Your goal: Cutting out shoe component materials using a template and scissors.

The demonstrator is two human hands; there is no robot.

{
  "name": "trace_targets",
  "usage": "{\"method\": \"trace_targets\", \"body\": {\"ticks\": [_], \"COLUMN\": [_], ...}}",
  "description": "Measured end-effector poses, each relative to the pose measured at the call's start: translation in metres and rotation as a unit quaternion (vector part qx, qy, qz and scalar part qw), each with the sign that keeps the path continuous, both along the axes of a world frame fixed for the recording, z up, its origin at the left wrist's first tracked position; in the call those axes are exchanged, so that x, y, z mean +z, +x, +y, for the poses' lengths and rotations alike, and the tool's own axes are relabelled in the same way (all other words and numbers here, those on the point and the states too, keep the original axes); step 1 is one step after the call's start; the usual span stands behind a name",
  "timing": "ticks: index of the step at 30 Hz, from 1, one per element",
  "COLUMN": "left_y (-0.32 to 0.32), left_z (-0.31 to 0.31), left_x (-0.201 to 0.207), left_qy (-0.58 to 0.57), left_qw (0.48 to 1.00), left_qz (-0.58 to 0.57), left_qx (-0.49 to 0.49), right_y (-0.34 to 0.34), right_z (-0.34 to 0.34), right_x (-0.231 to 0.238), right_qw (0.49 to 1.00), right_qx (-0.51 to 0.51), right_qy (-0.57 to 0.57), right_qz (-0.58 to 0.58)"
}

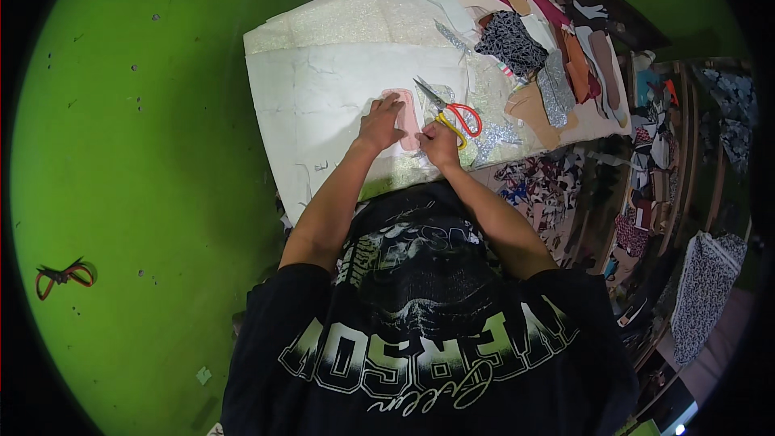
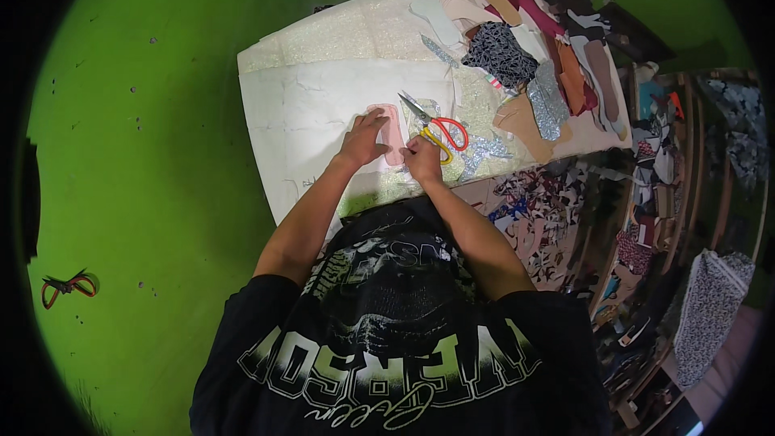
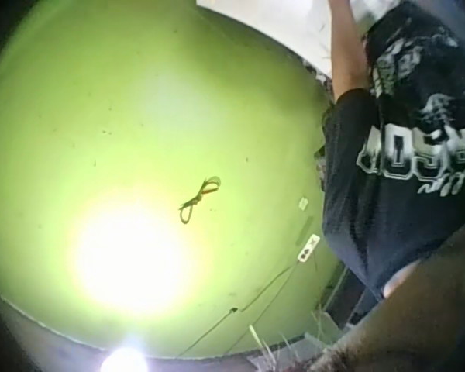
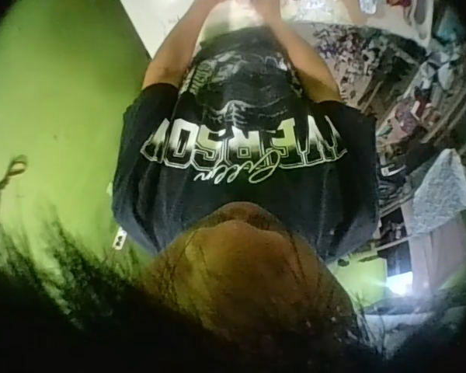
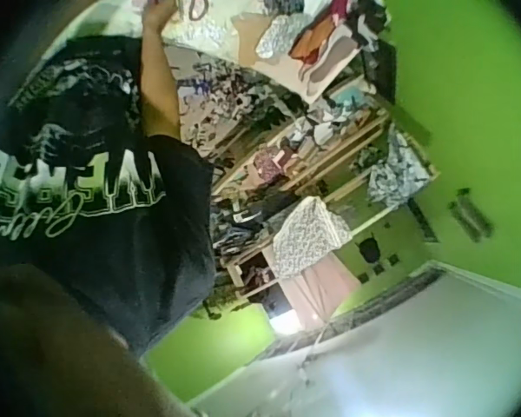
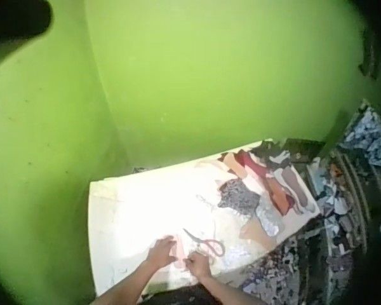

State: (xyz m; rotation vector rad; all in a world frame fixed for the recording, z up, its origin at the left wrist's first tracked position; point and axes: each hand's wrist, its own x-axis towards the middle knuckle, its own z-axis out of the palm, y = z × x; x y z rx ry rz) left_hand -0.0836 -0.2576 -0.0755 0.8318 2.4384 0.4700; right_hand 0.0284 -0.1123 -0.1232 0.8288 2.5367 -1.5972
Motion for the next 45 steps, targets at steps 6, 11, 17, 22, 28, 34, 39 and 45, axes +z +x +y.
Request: {"method": "trace_targets", "body": {"ticks": [6,11,17,22,28,34,39,45], "left_y": [0.012,0.015,0.014,0.009,0.019,0.069,0.114,0.111], "left_z": [0.012,0.016,0.009,0.018,0.008,-0.015,0.011,0.044], "left_x": [0.013,0.014,0.002,0.007,0.0,0.001,0.016,-0.063], "left_qy": [-0.049,-0.054,-0.028,-0.023,0.04,0.181,0.37,0.524], "left_qw": [0.997,0.996,0.997,0.998,0.99,0.736,0.407,0.365], "left_qz": [0.006,0.006,0.029,0.007,0.006,-0.37,-0.557,-0.374], "left_qx": [0.055,0.075,0.071,0.063,0.138,0.537,0.622,0.672], "right_y": [0.001,0.003,0.007,0.018,0.002,0.002,-0.006,-0.017], "right_z": [-0.001,-0.011,-0.016,-0.005,-0.008,0.003,0.014,0.025], "right_x": [0.025,0.029,0.019,-0.017,0.003,0.017,0.043,0.036], "right_qw": [0.979,0.967,0.995,0.991,0.938,0.885,0.884,0.917], "right_qx": [0.116,0.132,0.024,-0.054,-0.127,-0.125,-0.081,0.1], "right_qy": [0.169,0.218,0.082,-0.063,-0.281,-0.403,-0.388,-0.3], "right_qz": [-0.014,0.002,-0.06,-0.101,-0.156,-0.197,-0.248,-0.243]}}
